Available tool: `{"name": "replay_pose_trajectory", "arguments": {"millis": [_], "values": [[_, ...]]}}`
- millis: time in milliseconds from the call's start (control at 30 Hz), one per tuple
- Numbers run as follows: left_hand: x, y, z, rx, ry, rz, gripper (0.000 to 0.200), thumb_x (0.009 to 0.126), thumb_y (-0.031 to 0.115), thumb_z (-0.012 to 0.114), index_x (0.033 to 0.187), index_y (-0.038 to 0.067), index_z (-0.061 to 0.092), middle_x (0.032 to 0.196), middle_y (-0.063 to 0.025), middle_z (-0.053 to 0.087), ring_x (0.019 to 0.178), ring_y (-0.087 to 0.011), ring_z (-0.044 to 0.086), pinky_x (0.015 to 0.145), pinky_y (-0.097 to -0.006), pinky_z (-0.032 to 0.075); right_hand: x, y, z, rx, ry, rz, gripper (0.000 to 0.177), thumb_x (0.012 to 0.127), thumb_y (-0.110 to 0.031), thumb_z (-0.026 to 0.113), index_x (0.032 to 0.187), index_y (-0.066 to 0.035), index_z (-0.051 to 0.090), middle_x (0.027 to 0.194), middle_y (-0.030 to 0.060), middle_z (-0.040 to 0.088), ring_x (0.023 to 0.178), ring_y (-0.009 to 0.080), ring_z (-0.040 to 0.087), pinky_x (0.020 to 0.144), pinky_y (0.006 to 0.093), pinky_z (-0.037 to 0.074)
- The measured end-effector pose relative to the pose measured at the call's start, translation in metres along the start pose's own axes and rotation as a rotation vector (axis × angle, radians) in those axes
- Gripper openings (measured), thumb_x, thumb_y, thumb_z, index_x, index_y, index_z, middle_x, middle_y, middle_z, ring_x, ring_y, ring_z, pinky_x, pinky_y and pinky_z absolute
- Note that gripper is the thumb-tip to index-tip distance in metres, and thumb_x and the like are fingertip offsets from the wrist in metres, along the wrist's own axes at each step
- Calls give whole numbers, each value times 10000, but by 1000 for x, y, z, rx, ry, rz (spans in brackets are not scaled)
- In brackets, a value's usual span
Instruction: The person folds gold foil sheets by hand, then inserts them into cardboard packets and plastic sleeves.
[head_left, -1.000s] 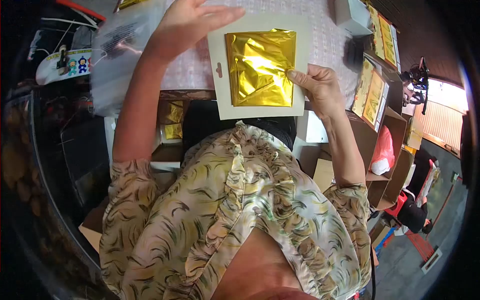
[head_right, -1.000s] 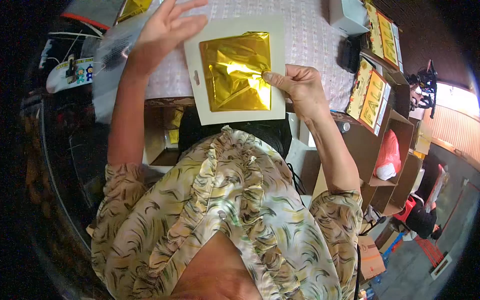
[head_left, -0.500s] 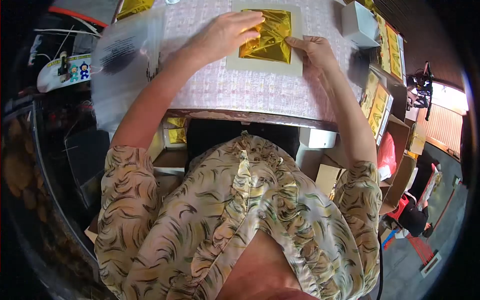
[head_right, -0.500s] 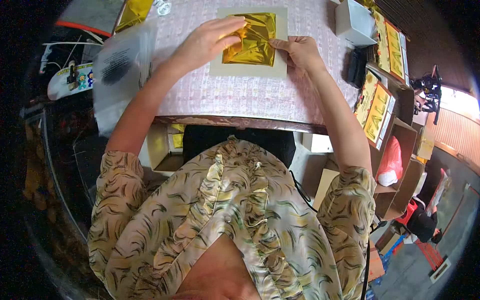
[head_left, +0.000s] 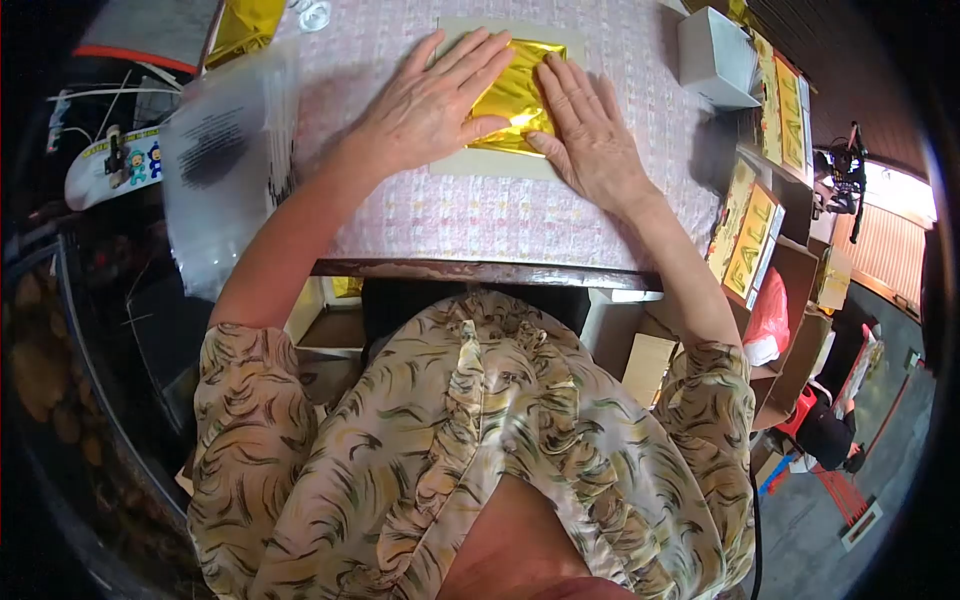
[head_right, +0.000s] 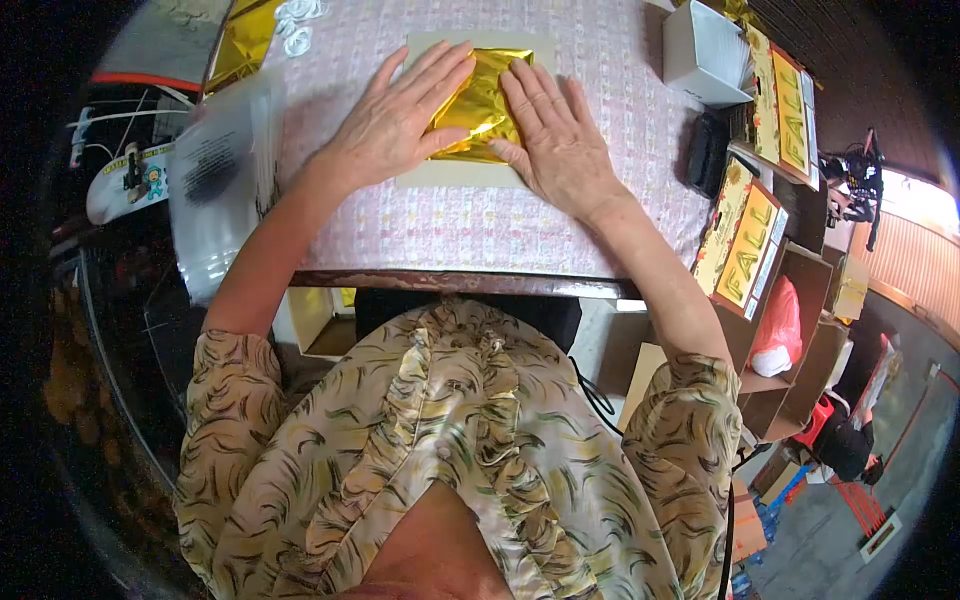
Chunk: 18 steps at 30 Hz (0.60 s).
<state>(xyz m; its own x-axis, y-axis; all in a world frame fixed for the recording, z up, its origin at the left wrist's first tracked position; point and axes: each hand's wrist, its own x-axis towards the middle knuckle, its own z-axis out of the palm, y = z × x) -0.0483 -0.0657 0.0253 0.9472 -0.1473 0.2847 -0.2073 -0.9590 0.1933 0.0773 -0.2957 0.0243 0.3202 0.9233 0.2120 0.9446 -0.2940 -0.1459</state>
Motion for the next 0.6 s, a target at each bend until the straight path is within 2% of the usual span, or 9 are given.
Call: {"name": "replay_pose_trajectory", "arguments": {"millis": [67, 133, 333, 367, 433, 600], "values": [[-1, -2, 1, 21, -48, -11, 804, 985, 460, 622, 1605, 56, 309, 1679, -115, 295, 1548, -265, 279, 1266, -515, 178, 1, -1, 0, 11, -17, -4, 744, 1053, -467, 500, 1623, -55, 258, 1679, 146, 276, 1561, 304, 248, 1276, 497, 166], [-1, -2, 3, 73, -47, -3, 790, 1007, 561, 537, 1552, 8, 394, 1637, -143, 370, 1527, -270, 321, 1268, -507, 168, 2, 0, -1, 25, -25, -6, 749, 1050, -469, 503, 1623, -54, 258, 1678, 145, 278, 1560, 300, 251, 1276, 498, 167], [-1, -1, -2, 32, -100, -10, 871, 980, 629, 532, 1564, 4, 368, 1655, -135, 335, 1540, -266, 289, 1266, -509, 166, 2, 6, -5, 41, -99, -3, 763, 1045, -490, 493, 1624, -54, 255, 1676, 141, 279, 1559, 291, 250, 1277, 508, 163], [-1, 0, -4, 33, -102, -8, 871, 980, 629, 532, 1564, 4, 368, 1655, -135, 335, 1540, -266, 289, 1266, -509, 166, 3, 6, -5, 30, -112, -7, 768, 1044, -502, 485, 1624, -54, 255, 1676, 142, 277, 1560, 290, 249, 1276, 513, 161], [-1, 2, -6, -30, -137, -47, 928, 939, 546, 650, 1615, 37, 270, 1691, -124, 261, 1555, -279, 261, 1272, -520, 157, 3, 9, -6, 27, -117, -19, 779, 1041, -521, 472, 1625, -55, 251, 1676, 143, 276, 1559, 291, 249, 1275, 520, 156], [6, 8, -13, -25, -134, -59, 908, 950, 529, 645, 1609, 24, 278, 1679, -140, 286, 1551, -284, 269, 1268, -524, 162, 3, 14, -8, 27, -126, -40, 815, 1032, -568, 439, 1627, -48, 240, 1678, 148, 270, 1560, 294, 249, 1272, 537, 146]]}}
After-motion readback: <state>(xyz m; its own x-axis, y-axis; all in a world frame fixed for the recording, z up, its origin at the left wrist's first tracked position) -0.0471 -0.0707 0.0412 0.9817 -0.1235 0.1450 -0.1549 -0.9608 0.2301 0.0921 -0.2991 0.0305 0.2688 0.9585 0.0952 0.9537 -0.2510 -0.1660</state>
